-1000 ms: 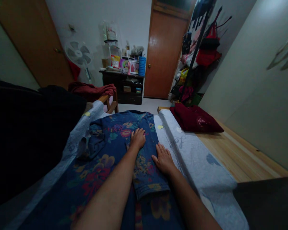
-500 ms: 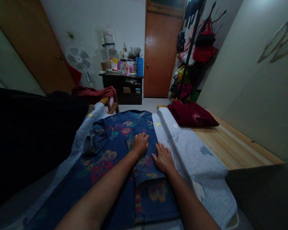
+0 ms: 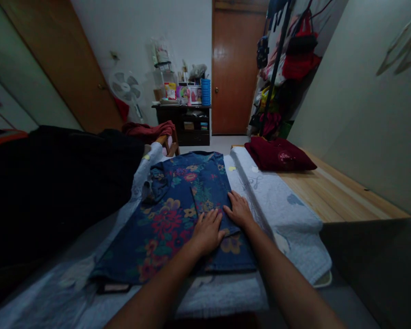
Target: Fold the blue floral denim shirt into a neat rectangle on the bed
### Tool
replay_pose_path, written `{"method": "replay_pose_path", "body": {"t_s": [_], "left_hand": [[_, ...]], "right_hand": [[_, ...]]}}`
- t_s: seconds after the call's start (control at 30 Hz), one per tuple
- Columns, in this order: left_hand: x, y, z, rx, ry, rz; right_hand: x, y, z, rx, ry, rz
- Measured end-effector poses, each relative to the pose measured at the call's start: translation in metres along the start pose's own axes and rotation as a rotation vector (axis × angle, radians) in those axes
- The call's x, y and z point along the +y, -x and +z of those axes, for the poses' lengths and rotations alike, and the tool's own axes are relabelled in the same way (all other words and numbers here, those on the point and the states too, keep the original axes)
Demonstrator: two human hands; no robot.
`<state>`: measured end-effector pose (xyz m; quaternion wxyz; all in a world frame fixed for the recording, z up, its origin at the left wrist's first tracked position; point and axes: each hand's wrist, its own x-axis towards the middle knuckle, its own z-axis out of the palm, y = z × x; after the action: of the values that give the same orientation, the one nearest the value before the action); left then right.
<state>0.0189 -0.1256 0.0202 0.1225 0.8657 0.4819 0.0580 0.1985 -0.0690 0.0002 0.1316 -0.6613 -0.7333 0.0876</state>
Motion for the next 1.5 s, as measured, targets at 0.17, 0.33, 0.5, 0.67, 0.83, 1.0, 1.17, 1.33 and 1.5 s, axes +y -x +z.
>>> {"method": "replay_pose_path", "body": {"t_s": [0.17, 0.33, 0.5, 0.67, 0.83, 1.0, 1.17, 1.33, 1.5], "left_hand": [[-0.002, 0.004, 0.014, 0.085, -0.013, 0.007], [-0.004, 0.003, 0.016, 0.105, -0.018, 0.013], [-0.005, 0.006, 0.017, 0.141, -0.001, 0.023], [-0.006, 0.01, 0.019, 0.213, 0.017, 0.044], [-0.003, 0.011, 0.018, 0.238, -0.013, 0.045], [-0.003, 0.011, 0.018, 0.254, -0.034, 0.051], [-0.003, 0.011, 0.018, 0.301, -0.019, 0.065], [0.004, 0.024, 0.016, 0.305, -0.006, 0.081], [0.01, 0.047, 0.015, 0.149, 0.058, -0.016]], "right_hand": [[0.004, 0.015, -0.003, -0.052, 0.015, -0.143], [0.007, 0.036, -0.006, -0.082, 0.057, -0.139], [0.007, 0.062, -0.011, -0.104, 0.073, -0.129], [-0.002, 0.086, -0.011, -0.11, 0.082, -0.081], [-0.019, 0.103, -0.007, 0.008, 0.128, -0.08], [-0.021, 0.115, -0.008, -0.111, 0.048, -0.132], [-0.02, 0.123, -0.008, -0.114, 0.032, -0.098], [-0.021, 0.127, -0.007, -0.081, 0.019, -0.09], [-0.019, 0.131, -0.007, -0.037, 0.001, -0.118]]}}
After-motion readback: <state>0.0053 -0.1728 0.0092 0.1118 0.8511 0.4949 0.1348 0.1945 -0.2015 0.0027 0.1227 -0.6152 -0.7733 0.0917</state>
